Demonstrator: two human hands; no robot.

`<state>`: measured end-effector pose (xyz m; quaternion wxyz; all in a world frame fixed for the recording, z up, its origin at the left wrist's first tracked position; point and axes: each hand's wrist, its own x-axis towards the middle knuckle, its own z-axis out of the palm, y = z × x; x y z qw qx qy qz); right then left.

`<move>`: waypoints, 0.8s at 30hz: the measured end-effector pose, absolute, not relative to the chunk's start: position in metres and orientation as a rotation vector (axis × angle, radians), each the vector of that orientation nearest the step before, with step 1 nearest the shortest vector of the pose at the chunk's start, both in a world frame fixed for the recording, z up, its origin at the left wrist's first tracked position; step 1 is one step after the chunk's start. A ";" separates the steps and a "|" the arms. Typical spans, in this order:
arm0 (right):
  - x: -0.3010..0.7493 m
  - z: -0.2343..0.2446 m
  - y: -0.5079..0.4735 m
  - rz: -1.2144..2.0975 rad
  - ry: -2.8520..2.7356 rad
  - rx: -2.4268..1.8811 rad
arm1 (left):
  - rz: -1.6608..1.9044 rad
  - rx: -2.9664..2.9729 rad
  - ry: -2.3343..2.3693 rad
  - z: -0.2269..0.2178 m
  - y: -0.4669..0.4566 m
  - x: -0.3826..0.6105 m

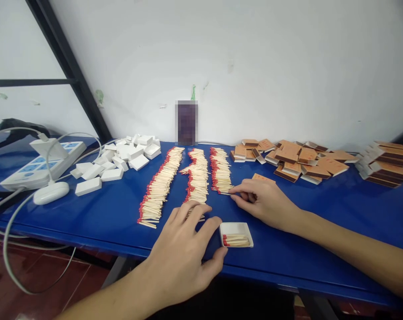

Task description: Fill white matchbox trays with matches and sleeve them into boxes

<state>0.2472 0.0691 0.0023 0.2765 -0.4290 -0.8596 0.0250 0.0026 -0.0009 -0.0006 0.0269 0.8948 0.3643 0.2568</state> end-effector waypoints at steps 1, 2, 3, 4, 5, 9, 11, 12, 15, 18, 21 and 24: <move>0.247 0.003 0.069 0.090 -2.300 -1.166 | 0.792 2.763 1.127 -0.001 -0.001 0.002; 0.246 0.003 0.070 0.115 -2.287 -1.181 | 0.792 2.764 1.127 -0.001 -0.001 0.002; 0.246 0.004 0.070 0.138 -2.276 -1.196 | 0.790 2.763 1.127 -0.001 -0.001 0.002; 0.246 0.004 0.070 0.155 -2.268 -1.209 | 0.791 2.763 1.125 -0.001 -0.001 0.002; 0.245 0.004 0.071 0.166 -2.265 -1.221 | 0.790 2.762 1.123 -0.002 -0.001 0.002; 0.246 0.004 0.071 0.226 -2.287 -1.206 | 0.796 2.763 1.114 -0.002 -0.001 0.002; 0.247 0.004 0.071 0.257 -2.296 -1.179 | 0.799 2.765 1.113 -0.002 -0.001 0.003; 0.247 0.004 0.072 0.263 -2.297 -1.169 | 0.801 2.765 1.114 -0.001 -0.001 0.003; 0.248 0.003 0.071 0.270 -2.305 -1.145 | 0.801 2.766 1.116 -0.001 -0.001 0.003; 0.248 0.003 0.070 0.271 -2.325 -1.108 | 0.800 2.769 1.114 -0.001 -0.001 0.003; 0.248 0.003 0.069 0.262 -2.316 -1.084 | 0.802 2.767 1.113 -0.001 -0.001 0.002; 0.248 0.004 0.069 0.253 -2.259 -1.131 | 0.801 2.767 1.111 -0.001 -0.001 0.002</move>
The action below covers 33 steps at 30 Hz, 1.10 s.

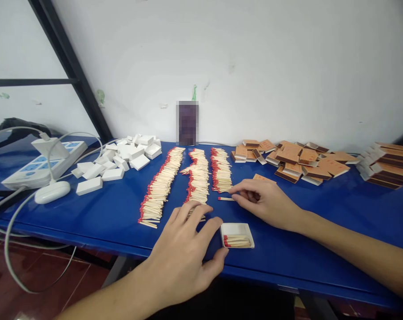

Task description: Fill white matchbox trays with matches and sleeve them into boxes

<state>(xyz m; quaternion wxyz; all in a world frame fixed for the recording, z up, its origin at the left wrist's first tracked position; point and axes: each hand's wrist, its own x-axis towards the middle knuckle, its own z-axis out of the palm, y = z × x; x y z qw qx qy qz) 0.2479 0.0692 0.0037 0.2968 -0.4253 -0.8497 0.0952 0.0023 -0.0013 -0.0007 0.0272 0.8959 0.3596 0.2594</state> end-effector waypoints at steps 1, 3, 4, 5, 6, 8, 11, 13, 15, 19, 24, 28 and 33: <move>0.248 0.004 0.069 0.246 -2.235 -1.160 | 0.805 2.768 1.111 0.000 -0.001 0.002; 0.248 0.003 0.070 0.225 -2.197 -1.213 | 0.814 2.771 1.109 0.000 -0.002 0.002; 0.248 0.003 0.071 0.215 -2.185 -1.230 | 0.816 2.773 1.108 0.000 -0.002 0.002; 0.248 0.002 0.072 0.203 -2.178 -1.240 | 0.817 2.773 1.108 0.000 -0.002 0.002; 0.249 0.001 0.073 0.187 -2.175 -1.247 | 0.817 2.774 1.106 0.000 -0.002 0.002; 0.250 0.000 0.076 0.148 -2.173 -1.260 | 0.815 2.777 1.103 -0.001 -0.002 0.002; 0.251 -0.002 0.080 0.110 -2.179 -1.287 | 0.807 2.777 1.109 -0.002 -0.001 0.002; 0.251 -0.001 0.082 0.114 -2.184 -1.316 | 0.797 2.776 1.112 -0.002 -0.001 0.002; 0.251 0.000 0.082 0.132 -2.189 -1.351 | 0.793 2.776 1.111 -0.002 -0.001 0.002; 0.251 0.001 0.082 0.172 -2.210 -1.374 | 0.792 2.771 1.110 -0.001 -0.001 0.002; 0.251 0.003 0.081 0.214 -2.244 -1.350 | 0.808 2.773 1.108 -0.001 -0.001 0.002; 0.250 0.004 0.080 0.237 -2.262 -1.307 | 0.803 2.778 1.111 -0.001 -0.001 0.003; 0.251 0.001 0.081 0.235 -2.276 -1.290 | 0.801 2.785 1.109 -0.002 -0.001 0.003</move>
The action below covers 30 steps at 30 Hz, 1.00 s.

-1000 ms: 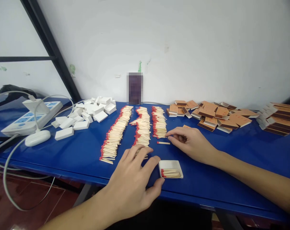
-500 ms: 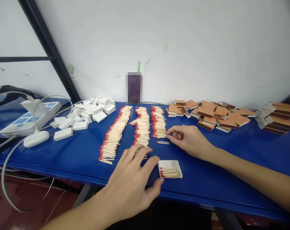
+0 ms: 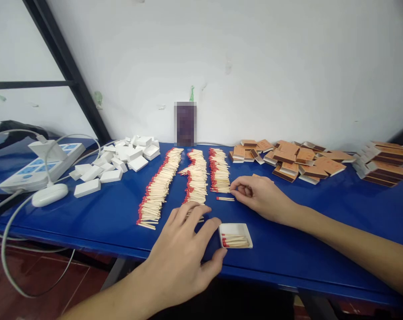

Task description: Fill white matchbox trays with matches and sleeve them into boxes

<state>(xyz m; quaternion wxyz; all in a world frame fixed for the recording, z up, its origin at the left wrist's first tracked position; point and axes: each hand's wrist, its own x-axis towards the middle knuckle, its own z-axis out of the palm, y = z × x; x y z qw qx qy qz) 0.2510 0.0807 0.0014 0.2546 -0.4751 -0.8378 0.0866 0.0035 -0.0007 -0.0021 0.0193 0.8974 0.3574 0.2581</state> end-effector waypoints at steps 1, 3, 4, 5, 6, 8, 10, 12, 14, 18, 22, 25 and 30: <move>0.251 0.001 0.081 0.240 -2.279 -1.284 | 0.801 2.786 1.110 -0.002 -0.001 0.003; 0.252 -0.001 0.080 0.261 -2.284 -1.266 | 0.803 2.789 1.115 -0.002 -0.001 0.003; 0.252 -0.001 0.080 0.275 -2.286 -1.254 | 0.801 2.790 1.116 -0.002 -0.001 0.003; 0.253 -0.001 0.079 0.287 -2.290 -1.241 | 0.799 2.790 1.117 -0.002 -0.001 0.003; 0.253 -0.001 0.079 0.296 -2.295 -1.229 | 0.799 2.791 1.117 -0.001 -0.001 0.002; 0.253 0.000 0.077 0.308 -2.312 -1.209 | 0.795 2.789 1.119 -0.001 -0.001 0.002; 0.252 0.001 0.075 0.310 -2.317 -1.198 | 0.796 2.790 1.118 -0.002 -0.001 0.002; 0.252 0.002 0.074 0.306 -2.308 -1.195 | 0.797 2.791 1.117 -0.002 -0.001 0.003; 0.252 0.002 0.074 0.291 -2.309 -1.175 | 0.798 2.790 1.116 -0.002 -0.001 0.003; 0.254 0.000 0.074 0.254 -2.362 -1.113 | 0.798 2.792 1.113 -0.002 -0.001 0.002; 0.253 0.000 0.075 0.257 -2.380 -1.101 | 0.802 2.795 1.114 -0.002 0.000 0.002; 0.252 0.002 0.074 0.212 -2.366 -1.098 | 0.796 2.789 1.117 -0.002 -0.001 0.002; 0.251 0.003 0.073 0.172 -2.317 -1.116 | 0.794 2.788 1.119 -0.001 -0.002 0.003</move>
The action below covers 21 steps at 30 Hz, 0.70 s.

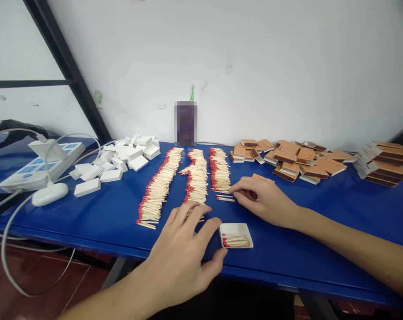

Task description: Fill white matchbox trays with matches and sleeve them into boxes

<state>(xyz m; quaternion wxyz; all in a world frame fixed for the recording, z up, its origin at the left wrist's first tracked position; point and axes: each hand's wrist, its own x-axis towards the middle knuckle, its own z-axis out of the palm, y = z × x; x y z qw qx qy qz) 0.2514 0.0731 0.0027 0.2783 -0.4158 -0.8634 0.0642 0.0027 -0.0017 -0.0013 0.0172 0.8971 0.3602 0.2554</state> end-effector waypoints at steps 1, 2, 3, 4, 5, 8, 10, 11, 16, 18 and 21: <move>0.252 0.002 0.073 0.174 -2.317 -1.112 | 0.796 2.788 1.118 -0.001 -0.002 0.003; 0.252 0.002 0.073 0.176 -2.321 -1.106 | 0.797 2.788 1.115 -0.001 -0.002 0.003; 0.252 0.001 0.073 0.178 -2.326 -1.099 | 0.800 2.788 1.115 -0.001 -0.002 0.003; 0.252 0.001 0.073 0.183 -2.330 -1.092 | 0.801 2.788 1.114 -0.001 -0.001 0.003; 0.252 0.001 0.073 0.192 -2.333 -1.087 | 0.802 2.787 1.113 -0.001 -0.001 0.003; 0.252 0.000 0.072 0.231 -2.336 -1.080 | 0.795 2.783 1.114 -0.001 -0.001 0.002; 0.252 0.001 0.072 0.242 -2.334 -1.081 | 0.795 2.783 1.116 -0.002 -0.001 0.002; 0.252 0.001 0.072 0.243 -2.333 -1.084 | 0.796 2.784 1.117 -0.002 0.000 0.002; 0.250 0.003 0.071 0.258 -2.339 -1.104 | 0.802 2.787 1.115 -0.001 -0.001 0.003; 0.250 0.004 0.071 0.251 -2.337 -1.114 | 0.804 2.786 1.113 -0.001 -0.001 0.003; 0.251 0.004 0.072 0.237 -2.313 -1.137 | 0.812 2.783 1.107 0.000 -0.001 0.002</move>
